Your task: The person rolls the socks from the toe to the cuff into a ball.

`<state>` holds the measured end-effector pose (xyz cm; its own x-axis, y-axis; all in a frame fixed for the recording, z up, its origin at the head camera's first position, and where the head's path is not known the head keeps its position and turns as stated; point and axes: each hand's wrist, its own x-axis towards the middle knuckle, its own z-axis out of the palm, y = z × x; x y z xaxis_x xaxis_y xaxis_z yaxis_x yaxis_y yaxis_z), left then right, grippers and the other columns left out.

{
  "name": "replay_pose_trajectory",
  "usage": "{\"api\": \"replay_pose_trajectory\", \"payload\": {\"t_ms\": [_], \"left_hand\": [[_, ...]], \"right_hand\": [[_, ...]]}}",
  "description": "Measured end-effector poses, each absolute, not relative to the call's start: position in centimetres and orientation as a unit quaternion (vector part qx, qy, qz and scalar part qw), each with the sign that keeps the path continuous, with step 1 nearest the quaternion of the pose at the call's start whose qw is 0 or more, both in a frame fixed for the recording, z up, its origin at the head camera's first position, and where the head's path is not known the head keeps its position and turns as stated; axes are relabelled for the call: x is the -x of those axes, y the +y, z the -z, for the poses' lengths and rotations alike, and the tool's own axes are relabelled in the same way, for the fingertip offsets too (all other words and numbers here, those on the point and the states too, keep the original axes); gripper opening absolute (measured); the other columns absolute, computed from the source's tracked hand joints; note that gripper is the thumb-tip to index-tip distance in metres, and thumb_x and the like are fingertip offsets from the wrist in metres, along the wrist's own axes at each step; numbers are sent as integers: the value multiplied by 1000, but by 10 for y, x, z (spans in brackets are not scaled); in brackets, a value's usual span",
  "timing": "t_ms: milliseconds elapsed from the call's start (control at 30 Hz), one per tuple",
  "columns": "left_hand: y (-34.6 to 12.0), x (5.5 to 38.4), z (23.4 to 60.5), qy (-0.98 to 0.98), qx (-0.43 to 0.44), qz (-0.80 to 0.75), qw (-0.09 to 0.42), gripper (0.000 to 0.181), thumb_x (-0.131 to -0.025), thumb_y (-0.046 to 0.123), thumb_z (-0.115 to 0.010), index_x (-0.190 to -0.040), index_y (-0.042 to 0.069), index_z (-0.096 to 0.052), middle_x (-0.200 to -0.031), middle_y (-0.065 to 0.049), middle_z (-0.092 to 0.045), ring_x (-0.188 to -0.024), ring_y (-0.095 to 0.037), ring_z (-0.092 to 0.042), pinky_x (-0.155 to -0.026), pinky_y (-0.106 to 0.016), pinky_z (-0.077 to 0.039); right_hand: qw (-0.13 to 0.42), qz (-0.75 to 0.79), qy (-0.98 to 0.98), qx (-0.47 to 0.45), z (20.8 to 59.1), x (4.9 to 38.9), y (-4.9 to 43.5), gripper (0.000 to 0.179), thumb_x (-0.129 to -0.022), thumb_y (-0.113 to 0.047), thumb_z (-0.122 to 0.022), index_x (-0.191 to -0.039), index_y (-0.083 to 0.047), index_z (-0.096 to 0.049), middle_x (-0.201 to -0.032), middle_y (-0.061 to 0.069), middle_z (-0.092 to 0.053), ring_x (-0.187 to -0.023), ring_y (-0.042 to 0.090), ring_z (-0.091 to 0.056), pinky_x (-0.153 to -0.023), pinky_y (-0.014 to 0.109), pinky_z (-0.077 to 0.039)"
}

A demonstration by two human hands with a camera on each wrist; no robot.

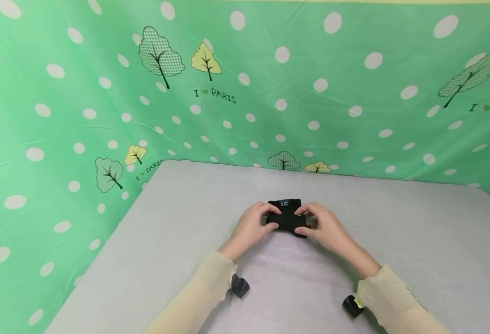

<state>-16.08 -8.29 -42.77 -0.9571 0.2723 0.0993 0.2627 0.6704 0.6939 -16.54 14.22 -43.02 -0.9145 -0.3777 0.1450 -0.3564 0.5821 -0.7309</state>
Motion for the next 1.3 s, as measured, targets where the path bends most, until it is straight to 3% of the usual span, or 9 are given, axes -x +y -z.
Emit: {"api": "replay_pose_trajectory", "payload": {"t_ms": [200, 367, 667, 1033, 1300], "left_hand": [[-83, 164, 429, 914, -137, -382, 2, 24, -89, 17, -75, -113, 20, -70, -121, -4, -68, -111, -21, -64, -98, -38, -51], [-83, 165, 429, 915, -133, -381, 2, 25, -89, 19, -75, -113, 20, -71, -121, -4, -68, -110, -21, -64, -97, -38, -51], [-87, 165, 430, 905, -125, -406, 6, 24, -90, 18, -73, -114, 16, -70, -122, -6, -67, -105, -24, -70, -95, -37, -54], [-89, 163, 429, 909, -125, -398, -3, 30, -88, 14, -76, -117, 16, -70, -125, -6, -65, -114, -23, -64, -100, -41, -50], [-87, 166, 429, 924, -102, -368, -2, 30, -89, 23, -75, -119, 19, -71, -124, -5, -68, -113, -23, -65, -100, -41, -50]], "right_hand": [[-8, 369, 897, 242, 432, 164, 142, 46, -78, -5, -83, -119, -7, -61, -117, 13, -63, -99, 29, -66, -82, 40, -57], [-27, 343, 909, 233, 431, 164, 137, 39, -80, -1, -80, -115, -7, -63, -112, 11, -65, -94, 26, -67, -81, 39, -57], [-22, 340, 915, 214, 426, 159, 133, 27, -83, -7, -78, -109, -8, -68, -101, 8, -71, -84, 15, -62, -75, 34, -54], [8, 361, 914, 184, 426, 164, 134, 24, -91, -8, -70, -116, -5, -70, -114, 15, -65, -98, 29, -64, -82, 43, -57], [-12, 362, 914, 184, 428, 167, 133, 29, -92, -9, -69, -121, -6, -67, -118, 15, -64, -100, 29, -65, -84, 44, -57]]}}
